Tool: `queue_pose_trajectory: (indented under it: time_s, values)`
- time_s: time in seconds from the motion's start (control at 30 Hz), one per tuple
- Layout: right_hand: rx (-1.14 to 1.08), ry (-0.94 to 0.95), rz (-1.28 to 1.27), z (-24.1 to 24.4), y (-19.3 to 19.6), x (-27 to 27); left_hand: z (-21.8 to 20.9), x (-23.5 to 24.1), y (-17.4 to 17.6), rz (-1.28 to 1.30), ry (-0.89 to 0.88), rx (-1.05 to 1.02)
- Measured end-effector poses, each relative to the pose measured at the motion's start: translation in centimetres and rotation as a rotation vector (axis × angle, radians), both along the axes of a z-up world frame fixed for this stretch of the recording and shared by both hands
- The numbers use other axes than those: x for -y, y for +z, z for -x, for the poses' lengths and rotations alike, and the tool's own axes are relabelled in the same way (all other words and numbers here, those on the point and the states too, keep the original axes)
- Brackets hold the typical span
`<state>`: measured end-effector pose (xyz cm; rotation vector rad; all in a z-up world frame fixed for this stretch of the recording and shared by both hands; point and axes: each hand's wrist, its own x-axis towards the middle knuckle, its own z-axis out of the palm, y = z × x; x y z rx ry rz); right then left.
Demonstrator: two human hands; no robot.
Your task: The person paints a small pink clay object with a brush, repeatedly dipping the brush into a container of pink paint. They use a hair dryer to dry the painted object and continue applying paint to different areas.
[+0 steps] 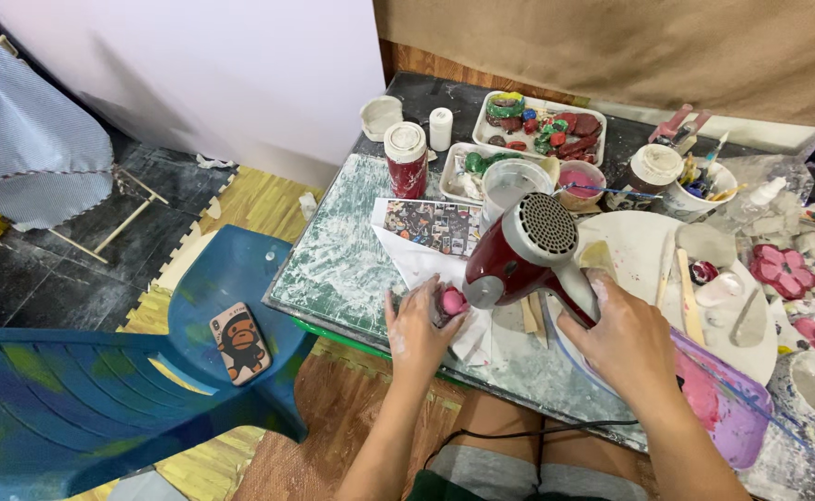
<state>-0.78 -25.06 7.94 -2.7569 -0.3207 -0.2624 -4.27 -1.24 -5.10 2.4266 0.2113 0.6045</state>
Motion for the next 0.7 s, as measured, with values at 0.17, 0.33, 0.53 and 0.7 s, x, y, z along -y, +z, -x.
queue_pose_trajectory:
  time_s: [0.17,0.33,0.53,0.7]
  values:
    - [-0.043,-0.029,0.009,0.1,0.1,0.0,-0.1,0.1,0.3,0.024,0.033,0.003]
    - [-0.036,-0.044,-0.044,0.4,0.5,-0.1,-0.1,0.5,-0.1,0.036,0.043,0.01]
    - [-0.062,-0.081,-0.095,0.8,1.2,0.2,-0.1,0.7,-0.8,0.126,0.048,0.028]
    - [-0.008,-0.07,-0.203,1.2,1.3,1.8,-0.1,-0.8,1.1,0.313,-0.002,0.135]
